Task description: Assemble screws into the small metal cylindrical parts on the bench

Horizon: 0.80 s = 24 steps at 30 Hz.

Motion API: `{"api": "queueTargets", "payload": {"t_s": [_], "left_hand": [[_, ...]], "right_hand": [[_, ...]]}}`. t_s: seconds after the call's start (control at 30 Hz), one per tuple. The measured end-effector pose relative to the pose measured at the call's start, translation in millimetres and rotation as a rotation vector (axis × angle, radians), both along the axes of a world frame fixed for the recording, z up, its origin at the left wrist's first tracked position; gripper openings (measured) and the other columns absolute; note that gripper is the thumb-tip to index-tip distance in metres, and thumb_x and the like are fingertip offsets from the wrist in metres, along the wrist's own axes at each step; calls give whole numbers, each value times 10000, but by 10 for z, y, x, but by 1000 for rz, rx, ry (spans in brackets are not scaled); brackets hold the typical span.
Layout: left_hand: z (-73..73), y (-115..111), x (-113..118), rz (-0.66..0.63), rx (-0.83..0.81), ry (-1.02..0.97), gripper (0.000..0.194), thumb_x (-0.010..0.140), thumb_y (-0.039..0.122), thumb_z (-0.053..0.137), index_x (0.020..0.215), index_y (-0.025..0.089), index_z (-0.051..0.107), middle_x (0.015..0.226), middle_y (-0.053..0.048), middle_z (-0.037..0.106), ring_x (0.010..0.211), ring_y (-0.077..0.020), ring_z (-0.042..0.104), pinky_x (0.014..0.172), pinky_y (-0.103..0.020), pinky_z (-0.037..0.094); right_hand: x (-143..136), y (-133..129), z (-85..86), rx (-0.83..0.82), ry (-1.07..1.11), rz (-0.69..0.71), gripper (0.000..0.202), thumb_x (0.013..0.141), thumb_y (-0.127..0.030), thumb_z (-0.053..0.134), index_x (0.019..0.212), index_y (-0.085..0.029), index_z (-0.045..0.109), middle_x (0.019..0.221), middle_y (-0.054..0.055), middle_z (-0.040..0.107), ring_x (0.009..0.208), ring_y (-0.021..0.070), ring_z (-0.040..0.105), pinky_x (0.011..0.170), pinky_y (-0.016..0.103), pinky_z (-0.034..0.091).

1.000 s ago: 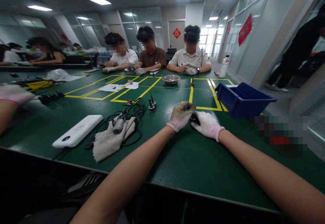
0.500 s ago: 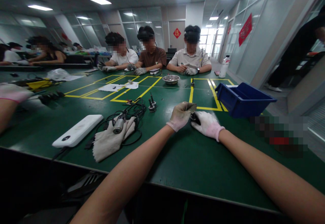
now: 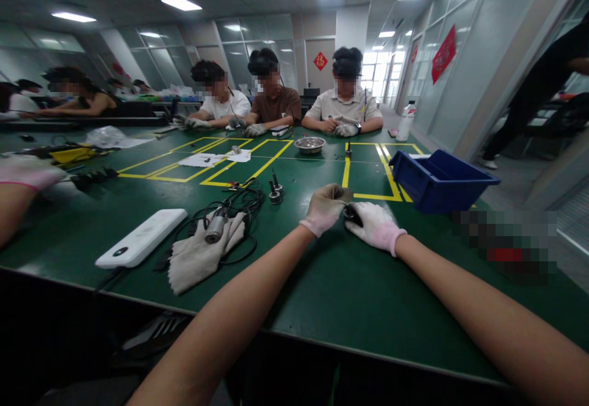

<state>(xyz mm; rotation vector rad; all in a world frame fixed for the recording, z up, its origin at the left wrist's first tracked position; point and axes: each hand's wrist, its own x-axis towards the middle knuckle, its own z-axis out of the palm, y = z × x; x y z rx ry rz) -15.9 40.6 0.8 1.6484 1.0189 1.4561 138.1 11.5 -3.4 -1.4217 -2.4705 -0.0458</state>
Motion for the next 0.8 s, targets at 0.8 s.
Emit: {"api": "queueTargets", "payload": {"t_s": [0.8], "left_hand": [[107,5,-98,-17,-130,-53,242,653,357,707,727,129,674,730,-47,676,681,-131,590,639,-237,439]], "right_hand": [[12,23,-31,20,21,35,367,844,-467,484,1067,-182,543,996,94,611,930,217,564,788,311,404]]}}
